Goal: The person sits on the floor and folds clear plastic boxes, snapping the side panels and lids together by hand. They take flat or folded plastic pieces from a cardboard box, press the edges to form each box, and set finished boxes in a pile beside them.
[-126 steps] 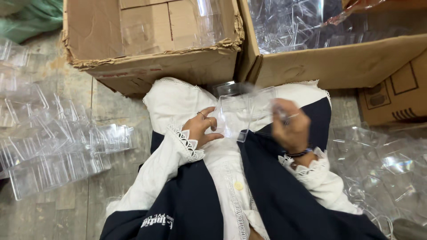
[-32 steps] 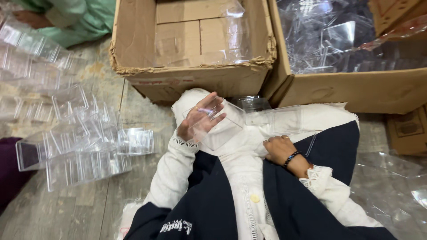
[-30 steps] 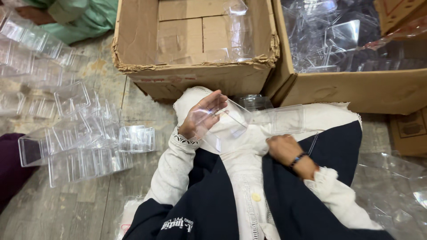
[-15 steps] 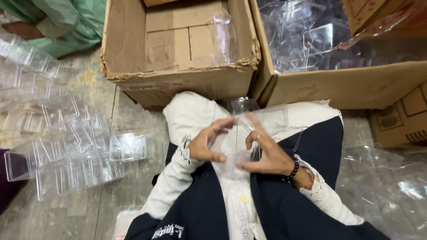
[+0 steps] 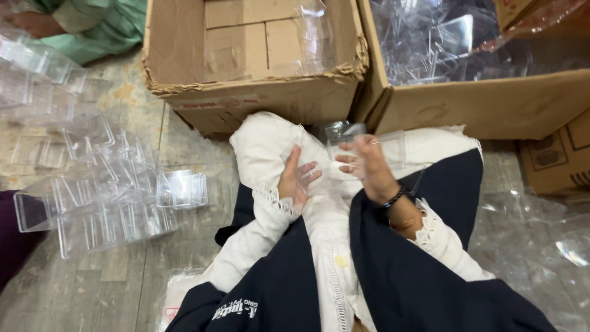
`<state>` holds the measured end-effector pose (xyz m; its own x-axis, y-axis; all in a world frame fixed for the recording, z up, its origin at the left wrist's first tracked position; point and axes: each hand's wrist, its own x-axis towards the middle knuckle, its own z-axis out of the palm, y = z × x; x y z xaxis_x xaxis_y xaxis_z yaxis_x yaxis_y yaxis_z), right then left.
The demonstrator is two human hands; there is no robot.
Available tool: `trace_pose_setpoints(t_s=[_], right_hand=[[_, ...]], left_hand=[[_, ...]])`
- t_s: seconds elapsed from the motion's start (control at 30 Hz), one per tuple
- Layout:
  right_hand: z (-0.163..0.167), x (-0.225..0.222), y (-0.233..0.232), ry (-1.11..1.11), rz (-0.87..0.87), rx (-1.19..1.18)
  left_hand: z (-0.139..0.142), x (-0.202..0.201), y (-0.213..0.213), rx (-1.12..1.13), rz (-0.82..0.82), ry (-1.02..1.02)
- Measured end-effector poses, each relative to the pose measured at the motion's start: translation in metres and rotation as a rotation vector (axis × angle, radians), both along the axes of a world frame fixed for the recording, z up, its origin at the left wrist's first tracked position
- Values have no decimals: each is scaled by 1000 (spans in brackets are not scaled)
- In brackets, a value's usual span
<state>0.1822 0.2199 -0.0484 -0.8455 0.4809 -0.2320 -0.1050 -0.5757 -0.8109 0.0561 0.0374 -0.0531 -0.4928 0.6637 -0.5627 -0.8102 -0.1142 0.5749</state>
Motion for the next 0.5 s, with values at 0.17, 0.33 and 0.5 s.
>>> trace_pose_setpoints(t_s=[0.17, 0.33, 0.5], right_hand=[[29, 6, 18, 32, 64, -105], [43, 11, 6, 74, 148, -72], [50, 5, -10, 103, 195, 130]], left_hand=[[22, -30, 24, -101, 25, 92], [32, -23, 28, -101, -38, 297], [41, -6, 16, -14, -139, 785]])
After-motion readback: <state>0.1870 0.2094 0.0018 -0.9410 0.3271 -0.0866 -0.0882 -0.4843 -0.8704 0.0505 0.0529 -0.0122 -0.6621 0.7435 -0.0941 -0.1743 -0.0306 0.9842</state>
